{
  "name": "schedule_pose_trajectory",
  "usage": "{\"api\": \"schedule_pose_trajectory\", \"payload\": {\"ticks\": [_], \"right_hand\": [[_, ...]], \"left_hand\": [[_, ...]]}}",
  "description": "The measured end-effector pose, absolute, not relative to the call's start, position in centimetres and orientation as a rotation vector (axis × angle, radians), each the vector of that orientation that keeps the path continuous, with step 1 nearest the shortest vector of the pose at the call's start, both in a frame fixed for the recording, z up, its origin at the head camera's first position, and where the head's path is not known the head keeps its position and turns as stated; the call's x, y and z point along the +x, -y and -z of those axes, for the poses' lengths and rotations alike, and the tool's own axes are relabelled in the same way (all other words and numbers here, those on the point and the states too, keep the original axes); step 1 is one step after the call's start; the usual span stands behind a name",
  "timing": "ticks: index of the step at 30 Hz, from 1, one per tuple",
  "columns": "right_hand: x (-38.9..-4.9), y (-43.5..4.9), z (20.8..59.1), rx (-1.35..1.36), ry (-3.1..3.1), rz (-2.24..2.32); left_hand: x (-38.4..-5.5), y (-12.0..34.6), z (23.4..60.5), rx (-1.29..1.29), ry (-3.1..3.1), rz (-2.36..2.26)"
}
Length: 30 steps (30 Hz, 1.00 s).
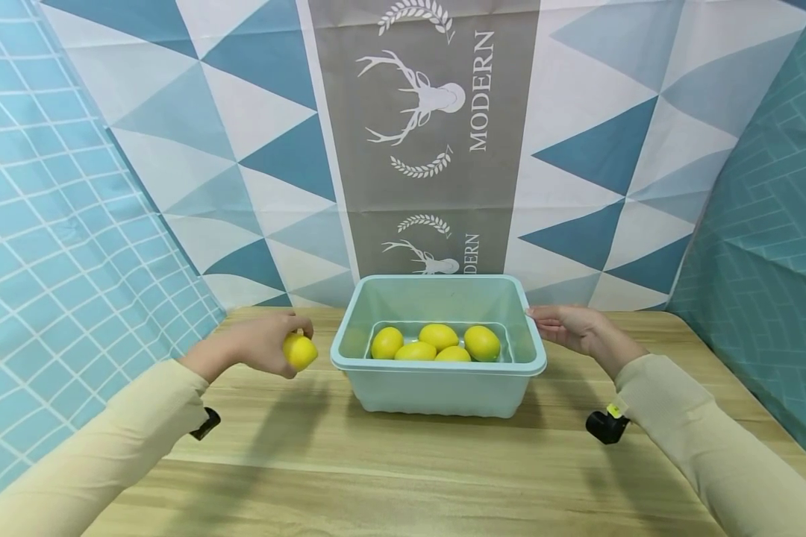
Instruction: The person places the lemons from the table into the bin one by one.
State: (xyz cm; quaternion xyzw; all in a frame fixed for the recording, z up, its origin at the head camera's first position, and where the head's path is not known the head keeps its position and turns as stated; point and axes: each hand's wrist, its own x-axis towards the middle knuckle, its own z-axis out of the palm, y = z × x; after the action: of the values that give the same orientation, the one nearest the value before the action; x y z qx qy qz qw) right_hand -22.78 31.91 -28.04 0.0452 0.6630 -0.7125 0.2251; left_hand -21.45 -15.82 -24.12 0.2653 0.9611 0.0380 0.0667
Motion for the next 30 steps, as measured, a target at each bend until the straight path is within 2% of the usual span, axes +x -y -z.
{"api": "schedule_pose_trajectory", "payload": {"ticks": [5, 16, 30], "right_hand": [[-22.7, -31.9, 28.1, 0.128, -1.829, 1.970], [-22.9, -31.9, 28.0, 0.123, -1.844, 1.935], [-23.0, -31.9, 27.9, 0.143, -1.837, 1.935]], "left_hand": [[-21.3, 15.7, 23.1, 0.760, -2.861, -0.119], [-21.8, 15.7, 20.9, 0.896, -2.909, -0.145], [-21.6, 13.3, 18.2, 0.926, -2.952, -0.171]]}}
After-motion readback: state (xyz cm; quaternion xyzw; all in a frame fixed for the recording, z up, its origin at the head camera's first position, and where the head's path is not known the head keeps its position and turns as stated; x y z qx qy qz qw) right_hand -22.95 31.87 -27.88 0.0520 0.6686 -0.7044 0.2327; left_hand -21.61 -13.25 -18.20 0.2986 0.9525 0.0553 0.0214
